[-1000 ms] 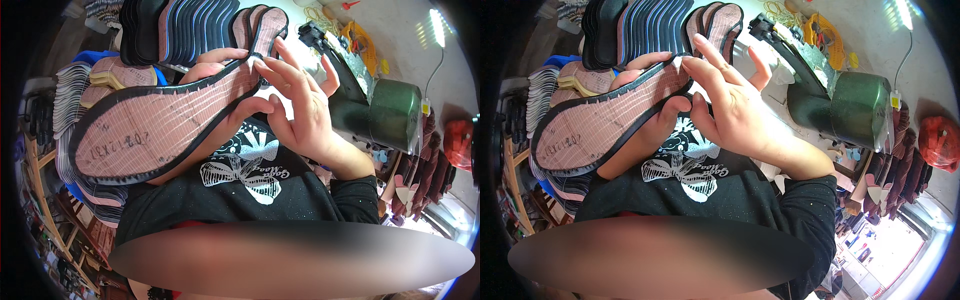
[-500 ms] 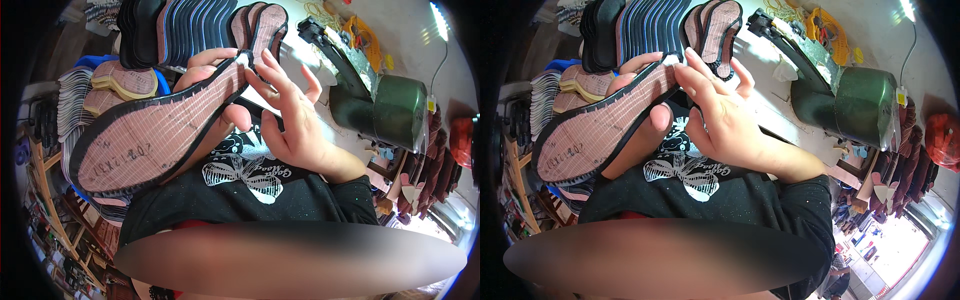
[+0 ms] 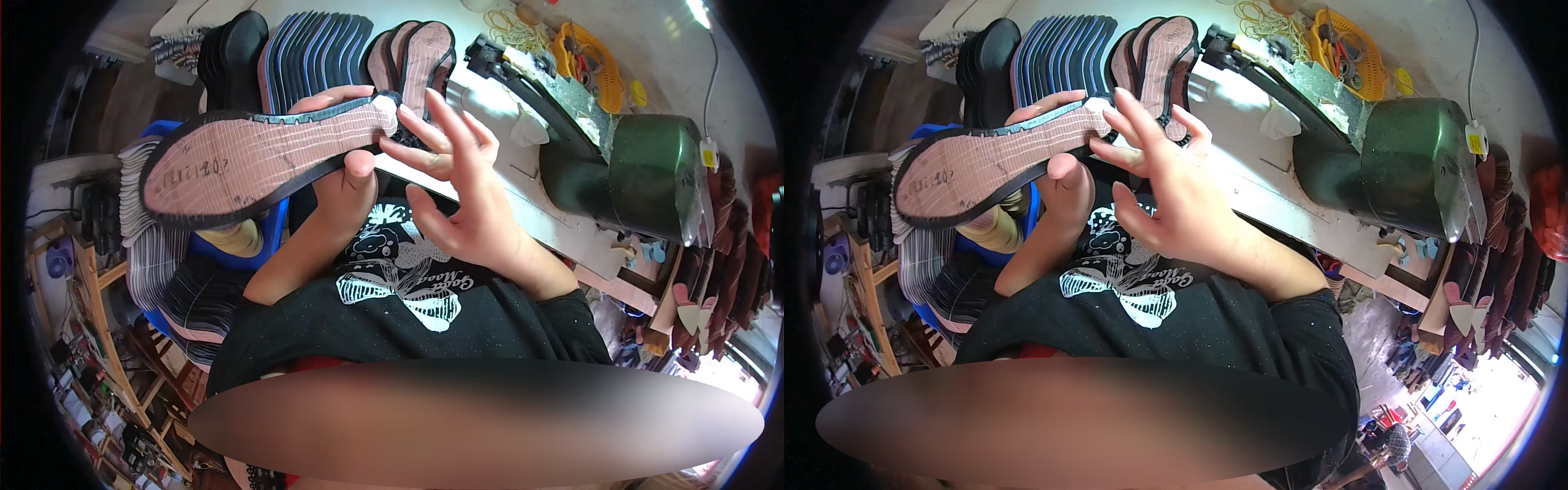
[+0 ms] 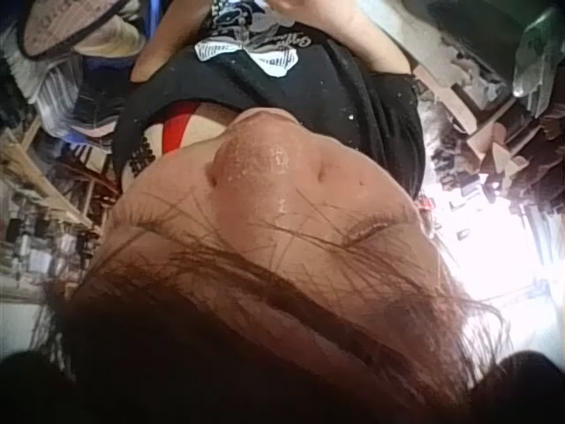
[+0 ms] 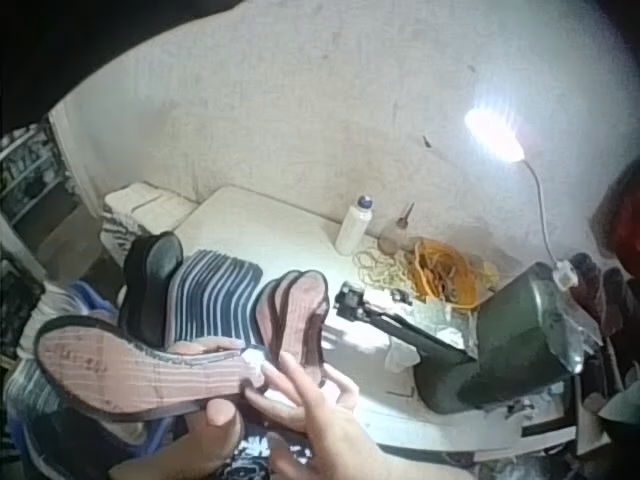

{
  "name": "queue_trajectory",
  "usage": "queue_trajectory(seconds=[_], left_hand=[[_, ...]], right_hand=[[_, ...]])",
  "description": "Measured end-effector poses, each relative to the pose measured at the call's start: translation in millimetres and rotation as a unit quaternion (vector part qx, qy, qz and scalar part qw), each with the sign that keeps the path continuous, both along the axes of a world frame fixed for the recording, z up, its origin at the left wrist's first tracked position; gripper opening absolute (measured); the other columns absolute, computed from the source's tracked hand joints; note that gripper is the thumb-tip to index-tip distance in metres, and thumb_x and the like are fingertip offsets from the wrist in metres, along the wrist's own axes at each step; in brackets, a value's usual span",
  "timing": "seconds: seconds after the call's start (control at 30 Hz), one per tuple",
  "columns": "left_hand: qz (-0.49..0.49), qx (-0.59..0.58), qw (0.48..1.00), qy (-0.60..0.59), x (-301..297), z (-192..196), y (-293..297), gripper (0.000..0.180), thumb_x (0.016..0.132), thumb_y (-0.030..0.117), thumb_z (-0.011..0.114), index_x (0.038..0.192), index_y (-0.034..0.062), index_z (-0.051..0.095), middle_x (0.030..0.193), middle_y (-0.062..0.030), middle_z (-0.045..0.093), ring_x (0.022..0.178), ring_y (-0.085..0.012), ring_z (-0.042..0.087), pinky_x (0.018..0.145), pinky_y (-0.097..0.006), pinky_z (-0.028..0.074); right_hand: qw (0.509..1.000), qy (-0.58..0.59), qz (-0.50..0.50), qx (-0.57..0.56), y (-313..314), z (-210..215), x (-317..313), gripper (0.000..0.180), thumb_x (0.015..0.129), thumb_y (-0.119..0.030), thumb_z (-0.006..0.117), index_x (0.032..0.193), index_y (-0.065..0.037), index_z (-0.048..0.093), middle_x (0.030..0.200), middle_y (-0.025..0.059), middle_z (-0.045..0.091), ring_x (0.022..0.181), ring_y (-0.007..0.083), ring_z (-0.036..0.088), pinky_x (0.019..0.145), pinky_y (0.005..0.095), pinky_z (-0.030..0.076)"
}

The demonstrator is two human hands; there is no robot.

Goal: Applying adhesive and inspecting shoe insoles at a workbench.

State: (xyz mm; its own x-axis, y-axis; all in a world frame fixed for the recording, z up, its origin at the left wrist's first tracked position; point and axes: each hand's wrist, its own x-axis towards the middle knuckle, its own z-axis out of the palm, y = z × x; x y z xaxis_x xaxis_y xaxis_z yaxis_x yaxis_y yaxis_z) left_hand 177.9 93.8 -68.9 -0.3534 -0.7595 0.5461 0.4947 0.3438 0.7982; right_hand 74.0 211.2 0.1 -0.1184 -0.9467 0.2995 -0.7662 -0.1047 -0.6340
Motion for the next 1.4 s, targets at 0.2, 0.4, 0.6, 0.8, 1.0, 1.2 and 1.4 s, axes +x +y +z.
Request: queue_trajectory(seconds=[0.2, 0.4, 0.6, 0.8, 1.0, 1.2, 1.4], left_hand=[[-0.024, 0.002, 1.0, 0.003, -18, 8, -1, 0.075, 0.081, 0.055, 0.06, 0.125, 0.0039, 0.025, 0.116, -0.0183, 0.049, 0.101, -0.0212, 0.054, 0.086, -0.031, 0.048], [-0.083, -0.017, 0.988, -0.128, -32, 14, -8, 0.063, 0.092, 0.053, 0.042, 0.123, 0.0009, 0.027, 0.113, -0.0216, 0.057, 0.102, -0.0212, 0.057, 0.09, -0.032, 0.046], [-0.122, 0.276, 0.932, -0.2, -70, 0, -82, 0.027, 0.094, 0.022, 0.055, 0.106, -0.0026, 0.056, 0.095, -0.0165, 0.066, 0.079, -0.0209, 0.067, 0.073, -0.032, 0.055], [-0.103, 0.226, 0.94, -0.235, -138, -9, -156, 0.04, 0.084, 0.026, 0.068, 0.104, -0.0065, 0.059, 0.092, -0.0094, 0.065, 0.079, -0.0183, 0.066, 0.062, -0.032, 0.055], [-0.17, 0.341, 0.852, -0.359, -192, -46, -181, 0.07, 0.087, 0.045, 0.061, 0.119, -0.0147, 0.045, 0.106, -0.0264, 0.059, 0.09, -0.0313, 0.065, 0.074, -0.036, 0.057], [-0.068, 0.012, 0.905, -0.42, -126, -25, -186, 0.05, 0.085, 0.042, 0.063, 0.108, -0.0022, 0.058, 0.095, -0.0128, 0.065, 0.081, -0.022, 0.064, 0.07, -0.031, 0.052], [0.353, -0.214, 0.603, -0.682, 5, 1, -268, 0.042, 0.082, 0.04, 0.062, 0.105, 0.0059, 0.062, 0.108, -0.0149, 0.061, 0.104, -0.0332, 0.056, 0.086, -0.044, 0.047]], right_hand=[[0.938, -0.275, -0.161, -0.137, 5, -30, -21, 0.056, 0.075, 0.001, 0.07, 0.125, -0.002, 0.046, 0.096, 0.0071, 0.068, 0.094, 0.0142, 0.063, 0.087, 0.0263, 0.042], [0.899, -0.4, -0.16, -0.074, 14, -54, -40, 0.019, 0.075, -0.005, 0.073, 0.091, -0.001, 0.063, 0.08, 0.0029, 0.064, 0.078, 0.0087, 0.059, 0.074, 0.0233, 0.046], [0.868, -0.462, -0.18, -0.018, 21, -85, -55, 0.012, 0.08, -0.008, 0.07, 0.085, -0.001, 0.062, 0.075, 0.001, 0.062, 0.067, 0.0065, 0.057, 0.061, 0.0205, 0.045], [0.851, -0.478, -0.217, 0.027, 32, -91, -64, 0.012, 0.086, -0.01, 0.065, 0.082, 0.001, 0.062, 0.066, 0.0002, 0.059, 0.06, 0.0061, 0.055, 0.056, 0.0201, 0.045], [0.909, -0.346, -0.232, -0.014, 46, -105, -74, 0.007, 0.086, -0.003, 0.06, 0.089, 0.004, 0.061, 0.079, 0.0055, 0.062, 0.069, 0.0107, 0.06, 0.065, 0.0234, 0.048], [0.887, -0.369, -0.276, 0.035, 79, -110, -81, 0.01, 0.083, -0.003, 0.063, 0.09, 0.003, 0.062, 0.08, 0.004, 0.063, 0.075, 0.0096, 0.059, 0.068, 0.0223, 0.047], [0.843, -0.443, -0.304, 0.024, 78, -101, -69, 0.008, 0.085, -0.007, 0.065, 0.086, 0.001, 0.063, 0.072, 0.0012, 0.06, 0.06, 0.0078, 0.056, 0.058, 0.0199, 0.044]])
